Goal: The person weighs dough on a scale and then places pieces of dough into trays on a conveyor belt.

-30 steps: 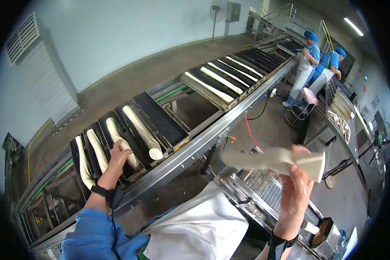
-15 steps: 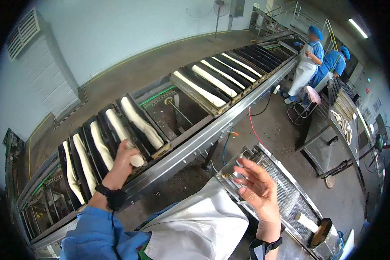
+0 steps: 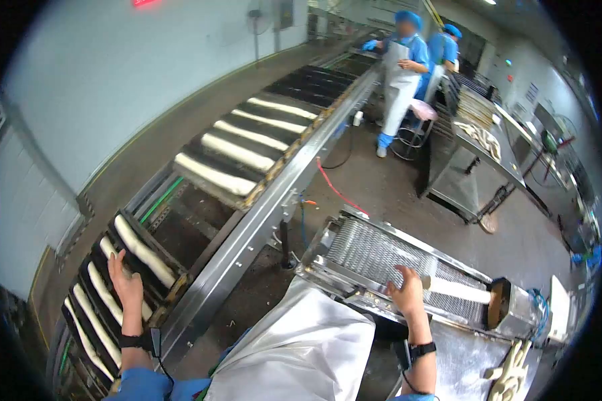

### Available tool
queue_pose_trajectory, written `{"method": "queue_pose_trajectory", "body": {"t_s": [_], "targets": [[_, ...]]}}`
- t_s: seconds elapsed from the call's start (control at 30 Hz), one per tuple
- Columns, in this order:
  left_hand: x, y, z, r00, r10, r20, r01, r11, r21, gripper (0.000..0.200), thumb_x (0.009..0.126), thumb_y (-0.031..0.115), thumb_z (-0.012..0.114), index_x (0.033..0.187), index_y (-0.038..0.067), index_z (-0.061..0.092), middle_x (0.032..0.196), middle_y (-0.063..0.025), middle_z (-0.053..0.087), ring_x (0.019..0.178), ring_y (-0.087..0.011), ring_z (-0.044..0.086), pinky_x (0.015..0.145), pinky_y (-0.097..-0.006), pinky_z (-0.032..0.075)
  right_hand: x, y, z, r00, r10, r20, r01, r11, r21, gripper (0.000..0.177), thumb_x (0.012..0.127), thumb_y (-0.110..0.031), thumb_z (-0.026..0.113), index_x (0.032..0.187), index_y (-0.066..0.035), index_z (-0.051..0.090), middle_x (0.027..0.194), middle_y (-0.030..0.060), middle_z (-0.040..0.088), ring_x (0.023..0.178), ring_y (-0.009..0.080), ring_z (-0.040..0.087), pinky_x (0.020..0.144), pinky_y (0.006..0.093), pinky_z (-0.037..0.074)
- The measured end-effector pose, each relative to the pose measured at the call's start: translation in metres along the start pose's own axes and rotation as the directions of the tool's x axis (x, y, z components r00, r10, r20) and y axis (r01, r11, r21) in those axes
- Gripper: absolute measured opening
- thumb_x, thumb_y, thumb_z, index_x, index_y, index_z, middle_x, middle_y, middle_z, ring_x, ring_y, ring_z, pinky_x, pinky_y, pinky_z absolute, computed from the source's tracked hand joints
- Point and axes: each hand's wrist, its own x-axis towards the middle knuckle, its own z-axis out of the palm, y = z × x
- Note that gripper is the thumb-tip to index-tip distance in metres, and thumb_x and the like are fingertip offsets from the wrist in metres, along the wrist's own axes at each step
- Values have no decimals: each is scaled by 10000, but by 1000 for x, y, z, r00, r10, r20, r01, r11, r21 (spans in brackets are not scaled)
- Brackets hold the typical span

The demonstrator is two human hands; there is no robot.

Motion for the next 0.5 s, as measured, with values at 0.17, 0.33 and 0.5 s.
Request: {"method": "queue_pose_trajectory", "body": {"t_s": [0.17, 0.33, 0.5], "targets": [[1, 117, 56, 884, 462, 69, -441, 874, -203, 554, 670, -131, 516, 1172, 81, 616, 1393, -187, 475, 1367, -409, 353, 1163, -477, 250, 26, 93, -16, 958, 67, -278, -200, 850, -486, 497, 726, -83, 674, 1209, -51, 562, 1242, 161, 574, 1221, 352, 500, 1048, 532, 374], [-24, 175, 138, 557, 791, 254, -624, 600, -501, 454, 707, -94, 552, 1119, 74, 643, 1346, -194, 496, 1354, -400, 372, 1135, -488, 308, 22, 110, -19, 957, 225, -183, -290, 711, -641, 442, 736, -220, 746, 1124, -75, 591, 1190, 105, 601, 1218, 306, 514, 1021, 558, 384], [-22, 201, 192, 385, 794, 471, -693, 586, -420, 423, 728, -48, 562, 1128, 53, 656, 1422, -180, 458, 1386, -360, 346, 1135, -454, 322, 6, 63, -30, 959, 167, -229, -274, 755, -596, 570, 582, -344, 887, 1026, -100, 627, 1126, 101, 608, 1157, 302, 522, 949, 498, 435]]}}
